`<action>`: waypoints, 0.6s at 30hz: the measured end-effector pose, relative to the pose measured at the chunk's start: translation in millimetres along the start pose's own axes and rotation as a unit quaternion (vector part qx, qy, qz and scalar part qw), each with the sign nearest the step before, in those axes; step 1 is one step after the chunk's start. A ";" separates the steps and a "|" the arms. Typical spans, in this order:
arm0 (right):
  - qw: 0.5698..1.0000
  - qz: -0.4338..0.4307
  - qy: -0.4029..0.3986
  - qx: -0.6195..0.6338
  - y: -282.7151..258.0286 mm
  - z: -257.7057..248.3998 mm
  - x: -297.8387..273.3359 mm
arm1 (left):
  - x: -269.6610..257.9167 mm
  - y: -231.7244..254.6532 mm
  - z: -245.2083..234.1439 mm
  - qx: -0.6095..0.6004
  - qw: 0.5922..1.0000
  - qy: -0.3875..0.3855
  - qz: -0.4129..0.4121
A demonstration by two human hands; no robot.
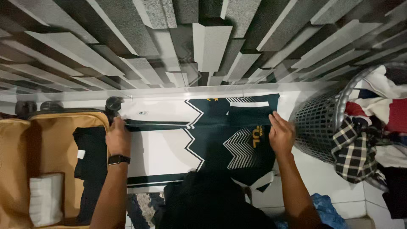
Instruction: The person takes a jersey from a laundry basket, spreads it out on the floor, and folds it. The person then places the folded jersey into an open suitcase containing other clothes.
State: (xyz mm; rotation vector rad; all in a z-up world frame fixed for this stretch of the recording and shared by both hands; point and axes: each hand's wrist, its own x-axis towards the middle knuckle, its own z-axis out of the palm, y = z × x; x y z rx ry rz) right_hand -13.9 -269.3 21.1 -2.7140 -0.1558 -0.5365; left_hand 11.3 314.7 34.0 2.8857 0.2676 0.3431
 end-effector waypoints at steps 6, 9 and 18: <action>0.997 -0.016 0.068 -0.017 -12.6 -17.5 -9.0 | -26.8 -3.8 -6.1 -0.049 0.999 0.011 0.007; 0.998 -0.001 -0.001 -0.068 -10.0 -2.6 -33.5 | -54.2 -26.2 20.3 0.014 0.995 -0.095 -0.001; 0.996 -0.004 -0.057 -0.073 -1.3 10.3 -54.8 | -71.5 -36.6 31.9 -0.036 0.998 -0.004 0.058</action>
